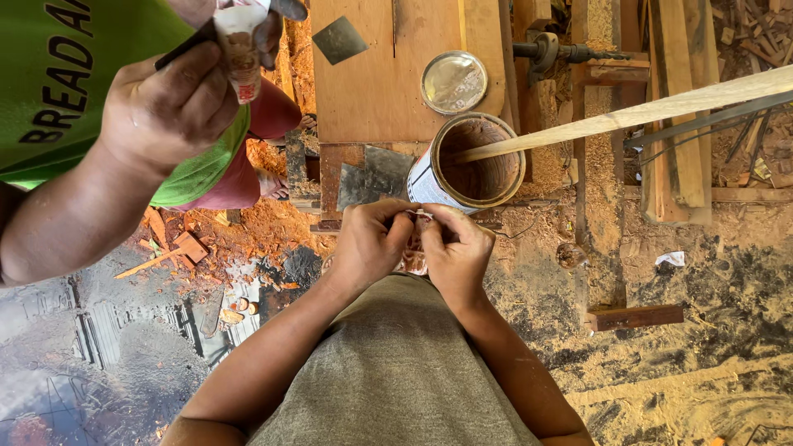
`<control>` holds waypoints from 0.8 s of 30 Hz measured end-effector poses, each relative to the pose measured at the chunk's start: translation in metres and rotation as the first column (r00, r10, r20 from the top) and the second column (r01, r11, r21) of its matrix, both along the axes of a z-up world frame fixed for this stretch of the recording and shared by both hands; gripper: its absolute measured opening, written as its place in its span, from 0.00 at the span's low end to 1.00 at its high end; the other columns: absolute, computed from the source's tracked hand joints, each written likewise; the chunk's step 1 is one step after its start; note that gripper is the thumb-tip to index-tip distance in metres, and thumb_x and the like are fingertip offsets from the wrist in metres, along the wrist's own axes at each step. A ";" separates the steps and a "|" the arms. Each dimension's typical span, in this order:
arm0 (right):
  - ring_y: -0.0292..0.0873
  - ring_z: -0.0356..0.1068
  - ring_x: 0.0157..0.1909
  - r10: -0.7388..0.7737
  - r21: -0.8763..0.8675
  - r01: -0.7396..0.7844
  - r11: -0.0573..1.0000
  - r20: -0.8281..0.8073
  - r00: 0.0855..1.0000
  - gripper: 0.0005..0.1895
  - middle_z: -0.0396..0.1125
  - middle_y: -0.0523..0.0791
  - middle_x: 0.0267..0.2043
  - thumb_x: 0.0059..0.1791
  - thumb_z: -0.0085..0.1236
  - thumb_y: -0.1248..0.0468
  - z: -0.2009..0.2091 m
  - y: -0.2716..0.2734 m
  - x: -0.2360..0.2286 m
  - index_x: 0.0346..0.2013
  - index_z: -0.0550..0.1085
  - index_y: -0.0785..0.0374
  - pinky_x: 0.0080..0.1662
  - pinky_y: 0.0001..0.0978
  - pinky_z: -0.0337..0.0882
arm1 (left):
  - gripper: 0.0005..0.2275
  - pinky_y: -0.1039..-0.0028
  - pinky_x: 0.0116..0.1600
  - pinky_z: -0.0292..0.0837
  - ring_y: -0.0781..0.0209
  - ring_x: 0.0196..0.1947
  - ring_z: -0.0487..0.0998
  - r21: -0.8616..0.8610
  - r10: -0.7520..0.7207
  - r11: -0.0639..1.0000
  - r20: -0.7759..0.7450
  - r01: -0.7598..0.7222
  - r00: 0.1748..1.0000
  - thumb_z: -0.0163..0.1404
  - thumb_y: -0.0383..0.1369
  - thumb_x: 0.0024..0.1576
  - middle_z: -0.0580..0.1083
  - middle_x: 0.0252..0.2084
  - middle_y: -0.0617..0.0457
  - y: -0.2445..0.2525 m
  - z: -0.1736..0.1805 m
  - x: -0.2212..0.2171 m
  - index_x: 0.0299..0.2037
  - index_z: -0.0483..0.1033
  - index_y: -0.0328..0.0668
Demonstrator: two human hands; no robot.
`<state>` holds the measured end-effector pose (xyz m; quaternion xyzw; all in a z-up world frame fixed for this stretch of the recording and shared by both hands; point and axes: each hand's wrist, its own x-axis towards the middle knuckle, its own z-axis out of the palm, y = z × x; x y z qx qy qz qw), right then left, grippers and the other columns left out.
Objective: The person rubs two sanding blocks together, then picks up a wooden stick to stir a can of wood filler. They open a tube of filler and squeeze its contents onto a sanding block, then rub the two blocks together to mix the filler.
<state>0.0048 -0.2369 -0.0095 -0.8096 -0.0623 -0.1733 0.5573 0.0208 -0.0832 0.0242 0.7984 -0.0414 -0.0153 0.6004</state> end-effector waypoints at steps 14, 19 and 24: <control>0.33 0.73 0.36 -0.032 0.108 0.034 0.994 -0.019 0.999 0.10 0.76 0.48 0.36 0.48 0.55 0.78 -0.010 0.010 0.016 0.42 0.79 0.75 0.39 0.24 0.74 | 0.11 0.72 0.26 0.73 0.66 0.20 0.78 -0.043 0.181 0.982 -0.046 -0.183 0.982 0.47 0.28 0.56 0.79 0.22 0.46 -0.006 -0.014 0.012 0.35 0.83 0.30; 0.34 0.74 0.36 -0.037 0.129 0.038 0.991 -0.006 0.999 0.10 0.76 0.48 0.36 0.48 0.54 0.78 -0.008 0.010 0.021 0.42 0.79 0.75 0.40 0.24 0.74 | 0.11 0.74 0.27 0.73 0.67 0.20 0.78 -0.062 0.207 0.976 -0.004 -0.207 0.978 0.46 0.27 0.56 0.79 0.22 0.47 -0.008 -0.016 0.016 0.35 0.83 0.30; 0.32 0.72 0.32 -0.027 0.160 0.037 0.986 -0.061 0.998 0.10 0.76 0.48 0.34 0.48 0.56 0.78 -0.007 0.011 0.025 0.42 0.80 0.74 0.34 0.22 0.72 | 0.11 0.76 0.23 0.70 0.69 0.18 0.76 -0.095 0.194 0.974 -0.105 -0.204 0.975 0.45 0.26 0.55 0.79 0.22 0.49 -0.007 -0.019 0.020 0.34 0.84 0.30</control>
